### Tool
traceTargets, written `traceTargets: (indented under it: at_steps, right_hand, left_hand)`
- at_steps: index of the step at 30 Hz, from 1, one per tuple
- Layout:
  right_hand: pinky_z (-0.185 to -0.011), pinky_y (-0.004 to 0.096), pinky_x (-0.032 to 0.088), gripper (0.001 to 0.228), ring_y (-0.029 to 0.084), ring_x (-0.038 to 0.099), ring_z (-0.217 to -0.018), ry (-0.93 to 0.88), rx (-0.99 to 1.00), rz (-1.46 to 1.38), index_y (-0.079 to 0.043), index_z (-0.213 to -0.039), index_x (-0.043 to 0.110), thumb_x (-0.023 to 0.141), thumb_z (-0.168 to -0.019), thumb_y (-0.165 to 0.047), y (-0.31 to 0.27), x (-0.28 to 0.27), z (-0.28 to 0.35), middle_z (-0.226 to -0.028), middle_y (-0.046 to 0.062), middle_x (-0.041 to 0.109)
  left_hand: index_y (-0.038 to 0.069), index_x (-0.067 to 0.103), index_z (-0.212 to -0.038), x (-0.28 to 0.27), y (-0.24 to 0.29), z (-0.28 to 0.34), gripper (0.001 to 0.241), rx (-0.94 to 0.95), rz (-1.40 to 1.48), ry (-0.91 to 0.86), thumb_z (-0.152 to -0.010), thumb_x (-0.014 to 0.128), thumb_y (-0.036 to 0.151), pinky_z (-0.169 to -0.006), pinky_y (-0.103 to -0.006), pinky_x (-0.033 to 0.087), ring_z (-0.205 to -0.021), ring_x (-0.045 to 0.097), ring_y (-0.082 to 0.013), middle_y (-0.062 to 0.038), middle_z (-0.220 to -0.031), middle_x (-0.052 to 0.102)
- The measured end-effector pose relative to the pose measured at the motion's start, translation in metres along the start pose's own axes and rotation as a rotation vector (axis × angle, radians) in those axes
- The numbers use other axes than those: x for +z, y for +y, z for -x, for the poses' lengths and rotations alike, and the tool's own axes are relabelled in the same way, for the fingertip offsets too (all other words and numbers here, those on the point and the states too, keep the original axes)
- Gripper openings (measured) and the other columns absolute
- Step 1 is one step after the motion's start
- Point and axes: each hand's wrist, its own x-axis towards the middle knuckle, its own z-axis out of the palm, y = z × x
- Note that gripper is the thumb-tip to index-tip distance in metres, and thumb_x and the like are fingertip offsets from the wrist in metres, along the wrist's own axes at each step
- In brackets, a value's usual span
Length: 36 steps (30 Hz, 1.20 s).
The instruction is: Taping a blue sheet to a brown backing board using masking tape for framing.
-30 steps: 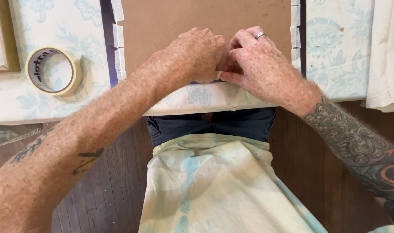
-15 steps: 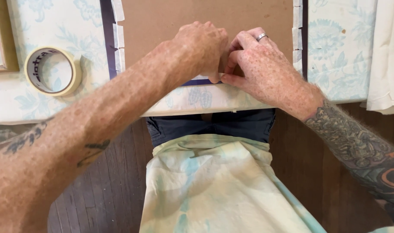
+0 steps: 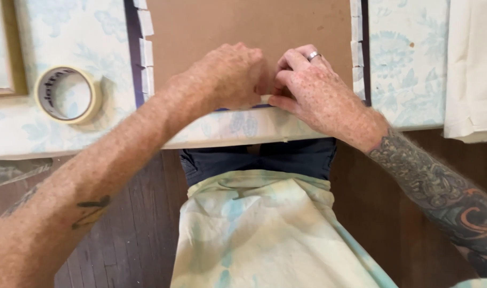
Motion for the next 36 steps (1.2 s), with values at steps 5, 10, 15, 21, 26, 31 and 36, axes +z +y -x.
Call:
traceTargets:
  at_steps: [5, 10, 15, 21, 26, 31, 36]
  right_hand:
    - [-0.095, 0.046, 0.048, 0.027, 0.034, 0.047, -0.119, -0.021, 0.029, -0.100, -0.006, -0.096, 0.073, 0.072, -0.098, -0.032, -0.004, -0.006, 0.001, -0.113, 0.009, 0.059]
    - [-0.095, 0.045, 0.047, 0.029, 0.033, 0.047, -0.119, -0.009, 0.017, -0.098, -0.006, -0.096, 0.073, 0.071, -0.099, -0.034, -0.001, -0.003, 0.003, -0.113, 0.009, 0.059]
    - [-0.095, 0.049, 0.048, 0.031, 0.036, 0.045, -0.119, -0.040, 0.041, -0.079, -0.005, -0.109, 0.074, 0.067, -0.102, -0.033, -0.004, -0.004, 0.000, -0.117, 0.011, 0.057]
    - [-0.085, 0.055, 0.055, 0.035, 0.040, 0.042, -0.123, -0.124, 0.092, -0.057, -0.005, -0.116, 0.070, 0.062, -0.104, -0.037, -0.005, -0.007, -0.003, -0.122, 0.014, 0.053]
    - [-0.079, 0.054, 0.056, 0.032, 0.040, 0.041, -0.122, -0.164, 0.107, -0.054, -0.006, -0.113, 0.069, 0.060, -0.106, -0.036, -0.006, -0.009, -0.006, -0.119, 0.013, 0.051]
    - [-0.083, 0.052, 0.055, 0.032, 0.040, 0.040, -0.120, -0.165, 0.088, -0.067, -0.005, -0.111, 0.069, 0.059, -0.107, -0.036, 0.000, -0.004, -0.005, -0.115, 0.012, 0.050]
    - [-0.093, 0.051, 0.048, 0.030, 0.041, 0.042, -0.113, -0.114, 0.020, -0.051, -0.008, -0.109, 0.072, 0.060, -0.106, -0.035, 0.006, 0.002, -0.007, -0.112, 0.013, 0.053]
  left_hand:
    - [0.018, 0.074, -0.094, 0.023, -0.003, -0.021, 0.014, 0.013, -0.142, 0.063, -0.094, 0.069, 0.030, -0.068, -0.0480, 0.059, -0.082, 0.069, -0.0312, -0.007, -0.089, 0.072]
    - [0.020, 0.072, -0.102, 0.028, 0.000, -0.029, 0.014, -0.023, -0.161, 0.039, -0.097, 0.065, 0.031, -0.065, -0.0465, 0.057, -0.083, 0.068, -0.0315, -0.006, -0.093, 0.071]
    - [0.015, 0.071, -0.108, 0.034, 0.000, -0.035, 0.015, 0.022, -0.212, 0.058, -0.095, 0.065, 0.015, -0.068, -0.0459, 0.056, -0.083, 0.068, -0.0298, -0.006, -0.093, 0.071]
    - [0.022, 0.068, -0.122, 0.027, 0.007, -0.046, 0.025, -0.033, -0.228, -0.048, -0.098, 0.067, 0.027, -0.071, -0.0420, 0.057, -0.092, 0.067, -0.0262, -0.002, -0.101, 0.070]
    - [0.021, 0.066, -0.126, 0.029, 0.005, -0.051, 0.028, 0.020, -0.303, -0.045, -0.100, 0.065, 0.029, -0.079, -0.0432, 0.057, -0.097, 0.067, -0.0274, -0.004, -0.110, 0.069]
    - [0.025, 0.069, -0.126, 0.029, 0.006, -0.053, 0.025, 0.058, -0.316, -0.070, -0.102, 0.062, 0.029, -0.098, -0.0438, 0.050, -0.106, 0.064, -0.0267, 0.000, -0.120, 0.068]
    - [0.019, 0.066, -0.126, 0.034, 0.004, -0.058, 0.028, 0.028, -0.328, -0.022, -0.101, 0.063, 0.032, -0.079, -0.0435, 0.058, -0.097, 0.067, -0.0280, -0.004, -0.110, 0.070]
